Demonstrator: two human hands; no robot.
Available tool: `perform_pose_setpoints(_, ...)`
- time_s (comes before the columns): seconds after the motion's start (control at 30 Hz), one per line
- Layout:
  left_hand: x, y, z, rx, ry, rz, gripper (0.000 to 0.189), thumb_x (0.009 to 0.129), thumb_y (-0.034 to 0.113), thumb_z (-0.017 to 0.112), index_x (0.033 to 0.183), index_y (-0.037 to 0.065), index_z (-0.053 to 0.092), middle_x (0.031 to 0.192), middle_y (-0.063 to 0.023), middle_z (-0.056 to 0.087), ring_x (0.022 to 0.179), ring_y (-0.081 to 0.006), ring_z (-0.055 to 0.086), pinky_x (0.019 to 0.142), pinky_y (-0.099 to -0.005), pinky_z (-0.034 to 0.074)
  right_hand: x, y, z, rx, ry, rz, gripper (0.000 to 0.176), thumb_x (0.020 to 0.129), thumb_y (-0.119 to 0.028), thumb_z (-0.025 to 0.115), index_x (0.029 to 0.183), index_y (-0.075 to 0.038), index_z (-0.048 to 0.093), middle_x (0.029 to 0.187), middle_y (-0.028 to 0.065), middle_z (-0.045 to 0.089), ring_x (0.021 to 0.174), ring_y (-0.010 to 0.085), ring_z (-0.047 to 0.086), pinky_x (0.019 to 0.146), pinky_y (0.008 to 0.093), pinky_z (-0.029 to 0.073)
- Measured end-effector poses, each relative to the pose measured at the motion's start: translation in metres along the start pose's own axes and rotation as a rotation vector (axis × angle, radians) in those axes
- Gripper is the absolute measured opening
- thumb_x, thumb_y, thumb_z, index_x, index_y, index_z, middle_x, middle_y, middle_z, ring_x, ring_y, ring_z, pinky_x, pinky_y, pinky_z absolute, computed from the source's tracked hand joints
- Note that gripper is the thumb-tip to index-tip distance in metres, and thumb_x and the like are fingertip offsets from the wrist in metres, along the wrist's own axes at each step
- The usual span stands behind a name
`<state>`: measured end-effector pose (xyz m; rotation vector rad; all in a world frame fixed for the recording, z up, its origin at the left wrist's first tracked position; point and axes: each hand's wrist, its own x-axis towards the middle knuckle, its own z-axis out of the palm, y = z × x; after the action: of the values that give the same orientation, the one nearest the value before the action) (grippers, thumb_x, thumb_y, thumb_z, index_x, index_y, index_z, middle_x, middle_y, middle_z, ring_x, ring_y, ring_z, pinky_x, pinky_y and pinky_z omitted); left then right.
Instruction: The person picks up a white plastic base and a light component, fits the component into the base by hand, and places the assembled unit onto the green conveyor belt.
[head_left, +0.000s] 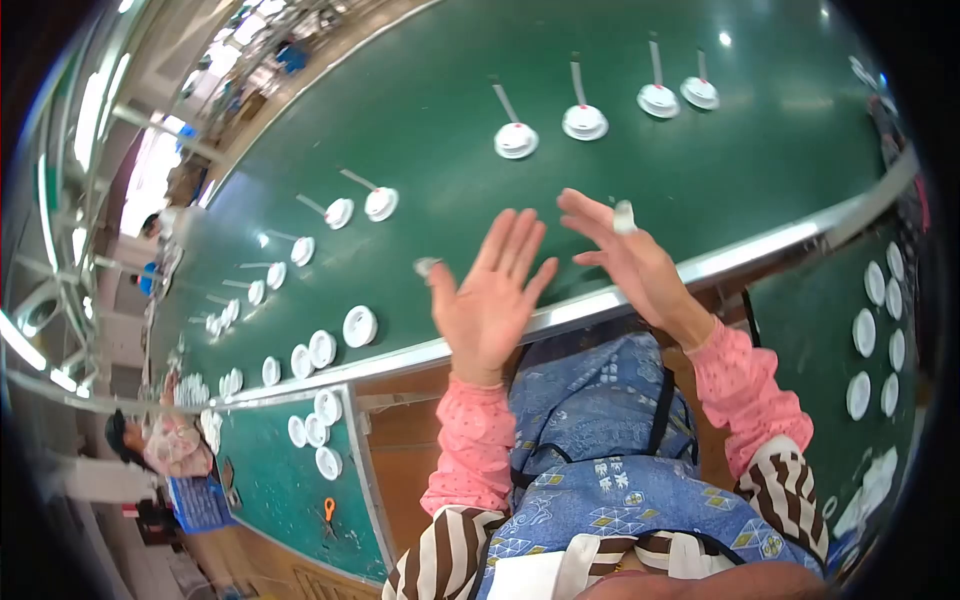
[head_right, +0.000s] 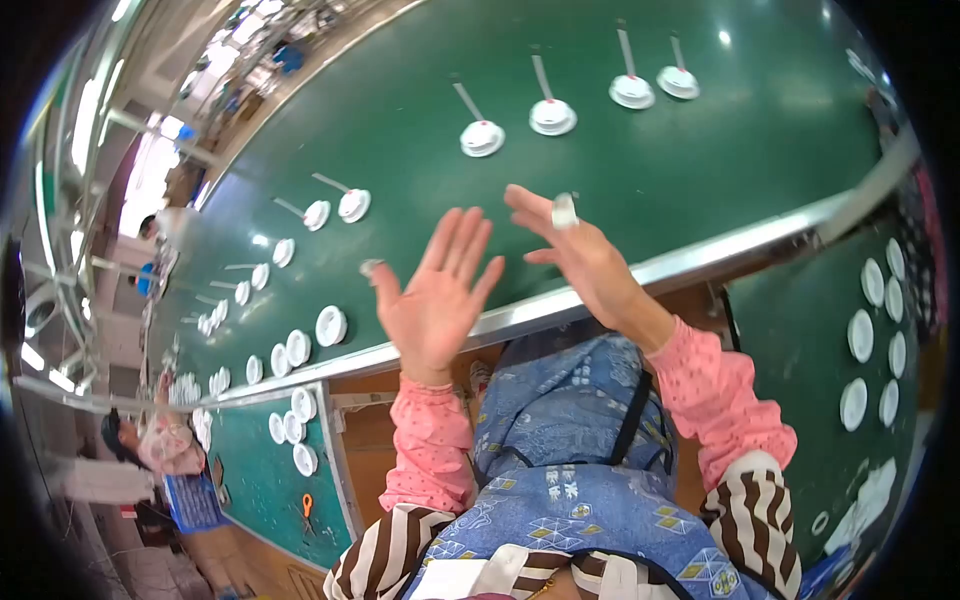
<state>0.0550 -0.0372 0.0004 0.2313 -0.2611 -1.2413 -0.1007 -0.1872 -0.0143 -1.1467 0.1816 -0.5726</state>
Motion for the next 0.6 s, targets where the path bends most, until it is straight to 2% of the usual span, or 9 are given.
perform_pose_setpoints(0.03,0.004,-0.005,-0.001,-0.012,0.038,0.011,0.102,0.096,0.074,0.045,0.16,-0.003,0.022,0.168,-0.0215,0.025,0.156,-0.0332,0.023,0.124,-0.0571,0.02,-0.002,-0.002,0.008,-0.286,0.004,-0.111,0.058,0.108,-0.041,0.036,0.156,-0.008,0.044,0.16,0.0099,0.044,0.144,0.0307,0.042,0.114,0.0396,0.036)
perform_pose_setpoints(0.07,0.005,-0.008,-0.005,-0.016,0.083,0.042,0.1,0.097,0.074,0.042,0.159,-0.003,0.025,0.167,-0.022,0.028,0.155,-0.0338,0.026,0.124,-0.0571,0.021,0.002,0.0,0.015,-0.703,-0.028,-0.378,0.056,0.102,-0.036,0.044,0.151,-0.009,0.051,0.158,0.0122,0.046,0.144,0.0323,0.043,0.116,0.0411,0.032)
perform_pose_setpoints(0.13,0.009,-0.024,-0.022,-0.124,-0.071,-0.06,0.089,0.101,0.071,0.036,0.153,-0.002,0.039,0.155,-0.0177,0.047,0.144,-0.0326,0.043,0.12,-0.0533,0.032,0.001,0.009,0.037,-1.183,-0.022,-0.526,0.052,0.097,-0.027,0.047,0.147,-0.014,0.057,0.156,0.0101,0.048,0.146,0.0325,0.041,0.115,0.0457,0.027)
perform_pose_setpoints(0.17,0.007,-0.036,-0.001,0.024,0.131,0.01,0.08,0.105,0.066,0.035,0.151,0.001,0.042,0.152,-0.0139,0.05,0.141,-0.0319,0.046,0.119,-0.0486,0.034,0.005,0.016,0.042,-1.396,-0.023,-0.568,0.051,0.097,-0.025,0.046,0.147,-0.017,0.058,0.155,0.0087,0.049,0.146,0.0322,0.04,0.114,0.0471,0.026)
perform_pose_setpoints(0.23,0.01,-0.048,-0.026,0.091,0.073,0.021,0.065,0.11,0.053,0.036,0.153,0.005,0.042,0.152,-0.0116,0.05,0.14,-0.0268,0.047,0.119,-0.0434,0.036,0.02,0.033,0.031,-1.432,0.045,-0.588,0.049,0.099,-0.024,0.043,0.145,-0.021,0.06,0.155,0.0064,0.05,0.148,0.0311,0.037,0.112,0.0482,0.024)
perform_pose_setpoints(0.3,0.003,-0.042,-0.025,0.076,-0.06,-0.035,0.064,0.11,0.049,0.038,0.155,0.003,0.04,0.153,-0.0144,0.049,0.143,-0.0253,0.046,0.119,-0.0423,0.036,0.034,0.033,0.014,-1.424,0.143,-0.543,0.046,0.103,-0.025,0.043,0.144,-0.016,0.06,0.151,0.0102,0.053,0.144,0.0325,0.043,0.113,0.0463,0.03)
perform_pose_setpoints(0.37,-0.017,-0.033,-0.024,0.2,-0.01,-0.056,0.062,0.11,0.045,0.04,0.154,0.002,0.041,0.151,-0.0164,0.052,0.141,-0.0265,0.049,0.117,-0.0414,0.039,0.043,0.038,-0.011,-1.065,0.142,-0.401,0.042,0.106,-0.024,0.043,0.142,-0.01,0.06,0.147,0.0142,0.057,0.137,0.0328,0.051,0.112,0.0422,0.037)
perform_pose_setpoints(0.5,-0.045,-0.015,-0.036,0.294,0.005,-0.054,0.056,0.11,0.035,0.043,0.153,-0.001,0.043,0.145,-0.0191,0.058,0.135,-0.0294,0.057,0.112,-0.0399,0.045,0.047,0.055,-0.058,-1.008,0.273,-0.14,0.037,0.107,-0.016,0.047,0.139,-0.005,0.061,0.134,0.0128,0.063,0.12,0.0261,0.059,0.106,0.0354,0.043)
perform_pose_setpoints(0.6,-0.053,-0.015,-0.052,0.235,0.111,-0.018,0.049,0.109,0.028,0.043,0.147,-0.002,0.05,0.13,-0.0168,0.067,0.124,-0.0297,0.064,0.106,-0.0392,0.05,0.044,0.054,-0.052,-0.987,0.265,-0.201,0.034,0.104,-0.011,0.05,0.134,-0.003,0.064,0.127,0.0098,0.065,0.113,0.0226,0.06,0.102,0.0333,0.044)
